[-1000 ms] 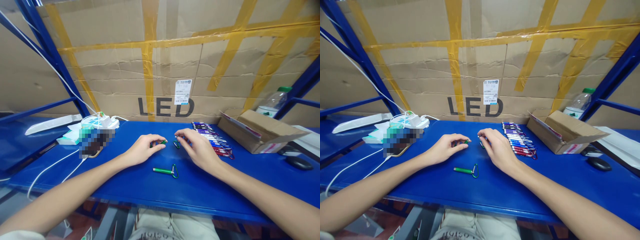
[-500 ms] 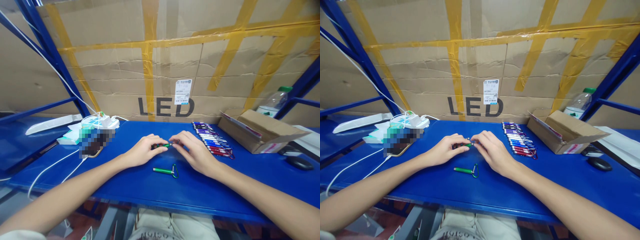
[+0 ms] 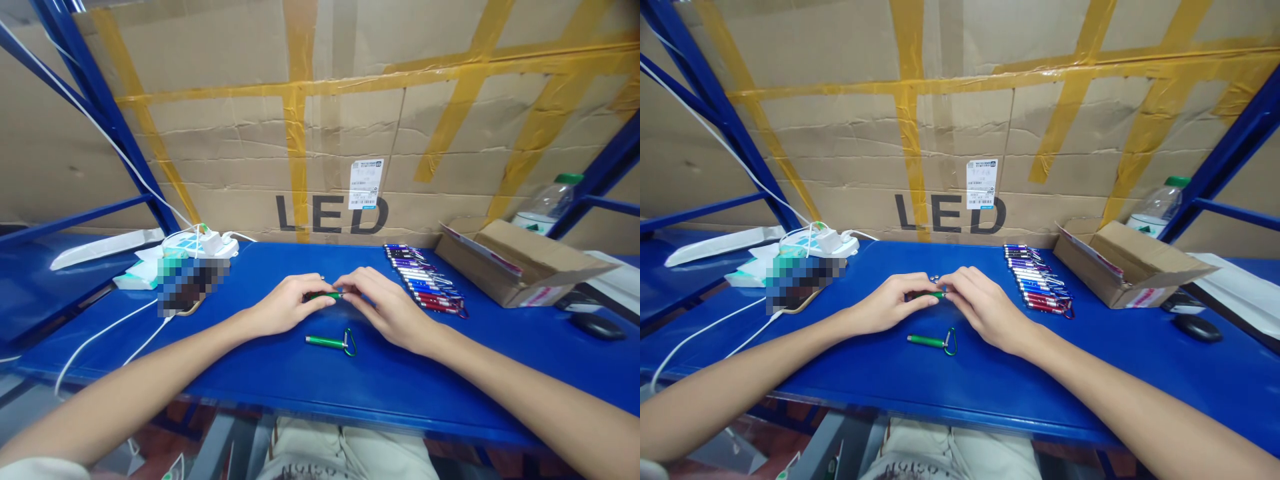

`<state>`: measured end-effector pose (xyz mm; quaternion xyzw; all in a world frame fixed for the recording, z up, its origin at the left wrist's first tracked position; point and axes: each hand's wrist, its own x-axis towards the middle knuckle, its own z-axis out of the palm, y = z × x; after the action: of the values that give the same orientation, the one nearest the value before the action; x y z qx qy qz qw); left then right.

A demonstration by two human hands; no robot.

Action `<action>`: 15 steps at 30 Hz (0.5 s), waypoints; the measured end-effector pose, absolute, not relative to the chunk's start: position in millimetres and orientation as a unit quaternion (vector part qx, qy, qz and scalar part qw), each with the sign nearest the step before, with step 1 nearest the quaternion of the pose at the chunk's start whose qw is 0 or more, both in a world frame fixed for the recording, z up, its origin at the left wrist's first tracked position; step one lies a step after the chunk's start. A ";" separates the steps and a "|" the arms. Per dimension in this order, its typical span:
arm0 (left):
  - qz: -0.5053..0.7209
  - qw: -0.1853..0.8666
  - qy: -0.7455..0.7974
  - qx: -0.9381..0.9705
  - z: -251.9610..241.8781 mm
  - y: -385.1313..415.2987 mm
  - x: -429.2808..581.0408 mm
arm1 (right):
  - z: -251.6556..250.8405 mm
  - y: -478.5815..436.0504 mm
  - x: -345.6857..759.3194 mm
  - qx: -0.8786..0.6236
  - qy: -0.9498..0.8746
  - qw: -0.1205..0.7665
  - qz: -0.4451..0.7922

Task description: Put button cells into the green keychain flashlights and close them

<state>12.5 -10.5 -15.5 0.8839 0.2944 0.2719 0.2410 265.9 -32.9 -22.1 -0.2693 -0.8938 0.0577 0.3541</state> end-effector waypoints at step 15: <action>0.284 0.280 0.271 0.876 -19.1 -12.1 14.9 | -24.3 -32.7 264.6 -0.252 -0.885 0.385 0.068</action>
<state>14.9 -12.1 -19.1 0.8762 0.2712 0.2836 0.2798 264.6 -32.7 -24.3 -0.2517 -0.8853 0.0675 0.3852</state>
